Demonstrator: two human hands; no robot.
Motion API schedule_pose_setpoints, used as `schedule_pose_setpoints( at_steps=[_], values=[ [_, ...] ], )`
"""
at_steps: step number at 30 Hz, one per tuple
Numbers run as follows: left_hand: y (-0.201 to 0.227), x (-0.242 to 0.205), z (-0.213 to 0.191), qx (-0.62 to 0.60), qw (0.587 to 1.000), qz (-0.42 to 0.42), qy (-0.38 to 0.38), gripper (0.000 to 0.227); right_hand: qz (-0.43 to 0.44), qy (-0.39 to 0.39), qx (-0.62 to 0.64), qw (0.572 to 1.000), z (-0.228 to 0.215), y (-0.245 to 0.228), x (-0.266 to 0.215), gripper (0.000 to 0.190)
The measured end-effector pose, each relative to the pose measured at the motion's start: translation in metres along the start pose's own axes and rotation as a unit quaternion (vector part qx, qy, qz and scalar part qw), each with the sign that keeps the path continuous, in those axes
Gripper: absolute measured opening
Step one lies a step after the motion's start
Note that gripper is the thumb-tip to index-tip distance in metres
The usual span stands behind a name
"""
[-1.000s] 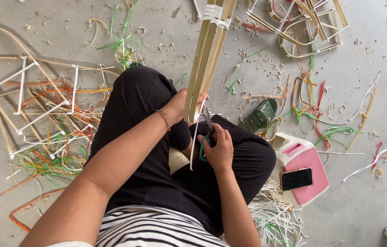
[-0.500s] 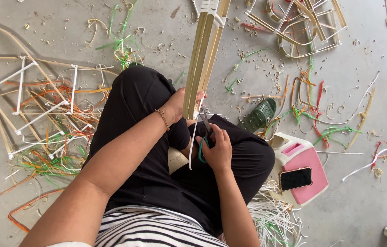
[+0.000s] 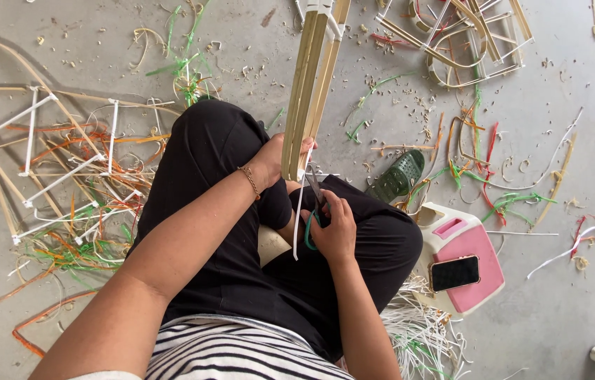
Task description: Assembling and securing curved wooden strips into a frame structure using tape and ties.
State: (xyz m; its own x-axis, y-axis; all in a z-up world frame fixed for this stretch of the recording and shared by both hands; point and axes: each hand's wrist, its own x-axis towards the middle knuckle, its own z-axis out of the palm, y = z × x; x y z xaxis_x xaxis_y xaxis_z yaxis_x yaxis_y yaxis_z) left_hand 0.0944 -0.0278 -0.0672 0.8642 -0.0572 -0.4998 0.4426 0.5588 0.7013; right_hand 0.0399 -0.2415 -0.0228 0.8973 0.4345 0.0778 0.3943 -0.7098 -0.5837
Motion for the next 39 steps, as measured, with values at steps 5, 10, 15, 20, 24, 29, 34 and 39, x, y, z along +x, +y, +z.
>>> schedule_pose_setpoints(
  at_steps=[5,10,15,20,24,29,34,39],
  values=[
    [0.001,-0.001,0.001,0.007,1.0,-0.015,0.005,0.022,0.009,-0.004,0.005,1.0,-0.001,0.0,0.0,0.062],
    [-0.002,0.001,0.0,-0.013,1.0,0.002,-0.001,0.02,0.011,-0.005,0.01,1.0,-0.003,-0.002,0.0,0.062],
    [-0.006,0.004,-0.004,0.003,1.0,0.004,0.001,0.022,0.019,-0.014,0.023,0.999,-0.004,-0.003,0.0,0.063],
    [-0.036,0.022,-0.021,-0.05,0.996,0.059,-0.033,0.021,0.017,0.01,0.037,0.999,-0.002,0.006,0.001,0.06],
    [-0.032,0.024,-0.016,-0.059,0.997,-0.001,-0.058,0.019,0.047,0.007,0.044,0.998,-0.014,-0.004,-0.001,0.058],
    [-0.029,0.014,-0.023,-0.026,0.999,-0.02,0.002,0.02,0.048,-0.001,0.058,0.997,-0.009,-0.002,0.003,0.06],
    [-0.045,0.032,-0.025,-0.05,0.999,0.01,-0.004,0.018,0.023,-0.011,0.027,0.999,-0.003,-0.001,0.002,0.059],
    [-0.017,0.007,-0.011,-0.013,1.0,0.015,-0.013,0.018,0.019,-0.013,0.017,1.0,-0.002,-0.004,0.003,0.06]
  ],
)
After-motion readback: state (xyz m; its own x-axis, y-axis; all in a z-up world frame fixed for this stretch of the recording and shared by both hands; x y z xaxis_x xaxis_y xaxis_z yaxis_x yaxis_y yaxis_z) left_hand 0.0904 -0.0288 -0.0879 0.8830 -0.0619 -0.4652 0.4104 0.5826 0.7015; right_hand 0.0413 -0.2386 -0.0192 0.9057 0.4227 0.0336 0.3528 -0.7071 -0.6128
